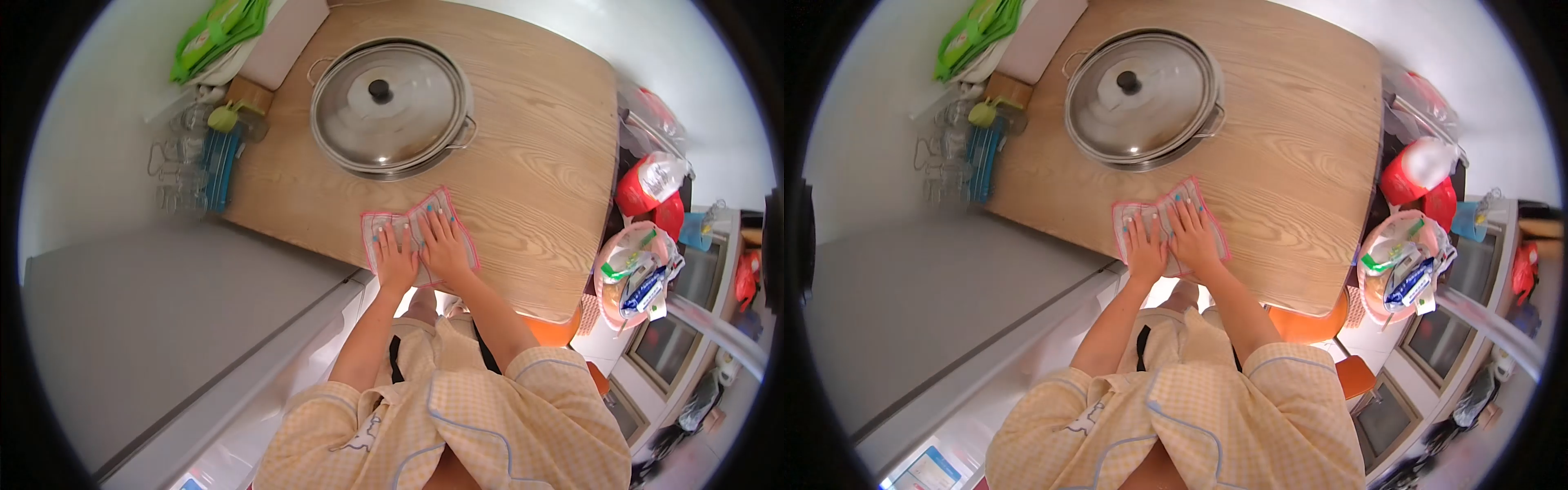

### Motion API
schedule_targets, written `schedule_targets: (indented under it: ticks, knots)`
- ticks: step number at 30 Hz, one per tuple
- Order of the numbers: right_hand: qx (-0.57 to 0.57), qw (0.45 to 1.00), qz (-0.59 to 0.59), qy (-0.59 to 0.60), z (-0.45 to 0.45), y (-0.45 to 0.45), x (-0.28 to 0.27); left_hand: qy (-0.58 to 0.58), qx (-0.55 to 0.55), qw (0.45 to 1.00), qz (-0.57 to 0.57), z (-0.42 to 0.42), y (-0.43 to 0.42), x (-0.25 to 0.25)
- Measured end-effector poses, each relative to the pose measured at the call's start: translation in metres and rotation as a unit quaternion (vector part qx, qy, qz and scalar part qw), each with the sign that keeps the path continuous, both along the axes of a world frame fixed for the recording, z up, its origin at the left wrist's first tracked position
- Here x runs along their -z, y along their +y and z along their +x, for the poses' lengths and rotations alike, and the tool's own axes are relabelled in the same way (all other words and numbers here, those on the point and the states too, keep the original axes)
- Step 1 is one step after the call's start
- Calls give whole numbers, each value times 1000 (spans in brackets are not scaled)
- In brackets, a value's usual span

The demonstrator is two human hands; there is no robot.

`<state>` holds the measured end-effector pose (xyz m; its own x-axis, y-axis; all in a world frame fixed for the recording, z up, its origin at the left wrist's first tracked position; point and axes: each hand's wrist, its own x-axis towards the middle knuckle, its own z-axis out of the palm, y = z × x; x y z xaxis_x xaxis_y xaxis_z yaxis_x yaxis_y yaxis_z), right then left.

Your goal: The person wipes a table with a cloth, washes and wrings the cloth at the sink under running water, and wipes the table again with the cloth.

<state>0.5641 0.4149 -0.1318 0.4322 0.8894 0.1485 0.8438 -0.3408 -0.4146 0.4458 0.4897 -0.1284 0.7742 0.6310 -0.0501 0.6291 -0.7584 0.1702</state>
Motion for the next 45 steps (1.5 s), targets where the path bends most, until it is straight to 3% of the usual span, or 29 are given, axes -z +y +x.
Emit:
schedule_targets:
  ticks: [8, 15, 19, 21, 28, 39, 45]
  knots:
    - [155, 986, -53, -13, 52, -69, -2, -101, 192, 971, -99, 101, -15, 2]
    - [243, 966, -83, -31, 144, -37, 3, -128, 274, 949, -85, 211, 22, 3]
    - [286, 953, -101, -24, 196, -6, 5, -143, 264, 949, -101, 273, 44, 10]
    - [296, 949, -108, -28, 220, 11, 8, -134, 209, 968, -44, 302, 50, 16]
    - [312, 938, -131, -81, 280, 48, 14, -90, 99, 991, -4, 367, 64, 14]
    - [318, 934, -139, -89, 276, 47, 15, -131, 50, 990, -3, 362, 59, 22]
    - [289, 948, -102, -82, 221, 21, 14, -108, 41, 993, -27, 296, 32, 18]
